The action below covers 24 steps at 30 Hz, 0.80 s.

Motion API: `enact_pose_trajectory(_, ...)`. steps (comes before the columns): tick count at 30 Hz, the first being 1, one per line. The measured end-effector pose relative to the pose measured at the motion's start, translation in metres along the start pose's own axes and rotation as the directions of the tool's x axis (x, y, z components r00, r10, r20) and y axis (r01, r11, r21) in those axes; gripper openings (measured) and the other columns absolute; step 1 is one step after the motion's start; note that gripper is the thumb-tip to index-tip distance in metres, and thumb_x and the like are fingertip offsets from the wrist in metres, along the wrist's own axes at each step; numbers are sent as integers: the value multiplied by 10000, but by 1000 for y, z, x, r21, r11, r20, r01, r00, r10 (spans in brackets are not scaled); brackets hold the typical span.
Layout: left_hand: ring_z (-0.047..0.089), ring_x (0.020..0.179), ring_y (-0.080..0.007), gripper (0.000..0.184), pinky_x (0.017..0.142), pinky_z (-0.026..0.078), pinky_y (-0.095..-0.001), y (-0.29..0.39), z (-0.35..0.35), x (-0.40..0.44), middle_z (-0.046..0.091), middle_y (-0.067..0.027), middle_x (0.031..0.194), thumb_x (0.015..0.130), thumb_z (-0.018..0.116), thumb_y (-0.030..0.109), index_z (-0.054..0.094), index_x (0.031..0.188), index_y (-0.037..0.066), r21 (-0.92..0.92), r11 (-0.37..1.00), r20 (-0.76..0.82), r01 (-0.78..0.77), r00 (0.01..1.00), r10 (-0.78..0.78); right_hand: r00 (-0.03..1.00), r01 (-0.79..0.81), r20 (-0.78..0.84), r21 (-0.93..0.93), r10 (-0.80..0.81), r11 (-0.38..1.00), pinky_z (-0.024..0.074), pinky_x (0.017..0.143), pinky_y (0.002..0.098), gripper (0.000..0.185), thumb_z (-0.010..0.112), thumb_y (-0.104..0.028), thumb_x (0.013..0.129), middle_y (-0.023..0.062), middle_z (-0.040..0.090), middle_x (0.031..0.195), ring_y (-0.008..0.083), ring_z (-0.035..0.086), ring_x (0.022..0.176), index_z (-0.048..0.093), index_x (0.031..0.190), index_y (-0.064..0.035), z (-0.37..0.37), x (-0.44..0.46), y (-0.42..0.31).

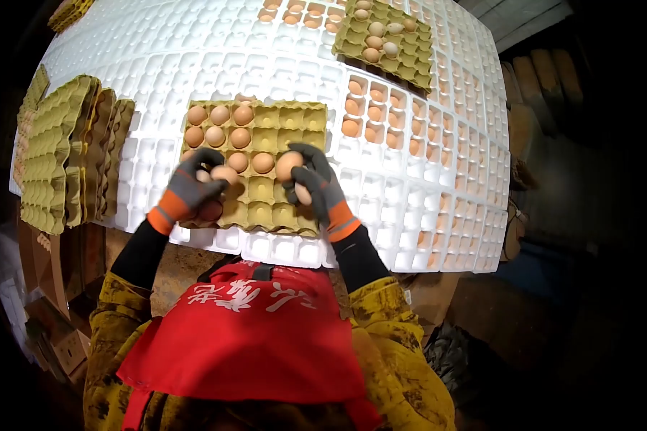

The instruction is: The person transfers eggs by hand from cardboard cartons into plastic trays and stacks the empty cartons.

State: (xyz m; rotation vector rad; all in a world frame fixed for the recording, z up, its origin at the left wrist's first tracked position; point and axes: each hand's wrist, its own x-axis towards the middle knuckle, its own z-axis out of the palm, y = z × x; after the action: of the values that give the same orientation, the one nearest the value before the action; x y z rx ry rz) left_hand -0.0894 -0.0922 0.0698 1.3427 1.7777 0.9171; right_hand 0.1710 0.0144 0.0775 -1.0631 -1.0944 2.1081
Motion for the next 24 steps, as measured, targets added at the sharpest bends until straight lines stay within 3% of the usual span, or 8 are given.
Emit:
enact_pose_trajectory(2, 633, 917, -200, 462, 827, 532, -332, -19, -13, 8, 673, -66, 1013, 821, 706, 120, 658, 1280, 119, -183, 982, -130, 42, 989, -67, 997, 8, 73, -66, -3, 998, 544, 630, 289, 457, 555, -150, 942, 95, 622, 1071, 164, 636, 770, 524, 1389, -60, 4, 3, -19)
enact_pose_trajectory(5, 662, 977, -293, 426, 833, 544, -366, 7, -12, 15, 618, -117, 1192, 839, 672, 106, 692, 1252, 204, 383, 924, -161, -15, 984, 82, 983, 80, 183, -289, -27, 954, 541, 649, 310, 376, 597, -145, 896, 74, 640, 1081, 187, 660, 784, 644, 1267, -105, 6, 28, -19)
enact_pose_trajectory(7, 652, 1015, -338, 434, 829, 544, -406, 14, 4, 19, 584, -153, 1252, 845, 672, 145, 673, 1273, 221, 626, 769, -45, -129, 979, 201, 774, 566, 395, -783, -494, 260, 551, 721, 367, 350, 642, -200, 864, 103, 653, 1118, 265, 681, 864, 673, 1206, -134, 14, 41, -13)
enact_pose_trajectory(11, 637, 1061, -374, 424, 829, 543, -444, 23, 30, 28, 501, -159, 1405, 814, 702, 208, 643, 1234, 214, 777, 592, 179, -214, 977, 118, 919, 282, 374, -846, -128, -453, 496, 703, 464, 300, 691, -382, 838, 79, 588, 1107, 301, 605, 955, 705, 1082, -210, 40, 54, -7)
enact_pose_trajectory(14, 633, 1055, -381, 354, 819, 543, -459, -4, 39, 42, 515, -156, 1382, 819, 696, 193, 652, 1171, 197, 850, 487, 164, -200, 980, 117, 900, 66, 324, -761, -290, -646, 470, 609, 444, 201, 594, -302, 899, 55, 588, 1026, 294, 604, 932, 739, 950, -172, 55, 75, 39)
enact_pose_trajectory(17, 645, 1045, -363, 324, 795, 547, -451, 24, 35, 41, 571, -162, 1289, 782, 754, 223, 678, 1094, 177, 779, 615, 102, -126, 992, 75, 909, 312, 417, -718, -26, -622, 498, 687, 465, 287, 624, -365, 873, 90, 647, 1026, 281, 632, 1011, 711, 1065, -171, 45, 62, 3)
enact_pose_trajectory(19, 648, 1065, -356, 362, 832, 553, -411, 49, 31, 32, 583, -159, 1248, 761, 811, 180, 701, 1100, 119, 643, 751, -16, -150, 978, 209, 849, 471, 500, -862, -171, -186, 522, 727, 459, 311, 726, -349, 788, 146, 651, 1110, 318, 643, 1002, 725, 1023, -145, -2, 46, -10)
enact_pose_trajectory(24, 618, 1145, -324, 439, 968, 514, -388, 104, 107, 57, 595, -154, 1253, 748, 840, 124, 701, 1160, 70, 342, 900, -38, -269, 953, 300, 859, 154, -23, -941, -512, 300, 553, 794, 443, 430, 815, -344, 731, 111, 650, 1052, 328, 667, 933, 701, 1078, -117, -156, -34, -65)
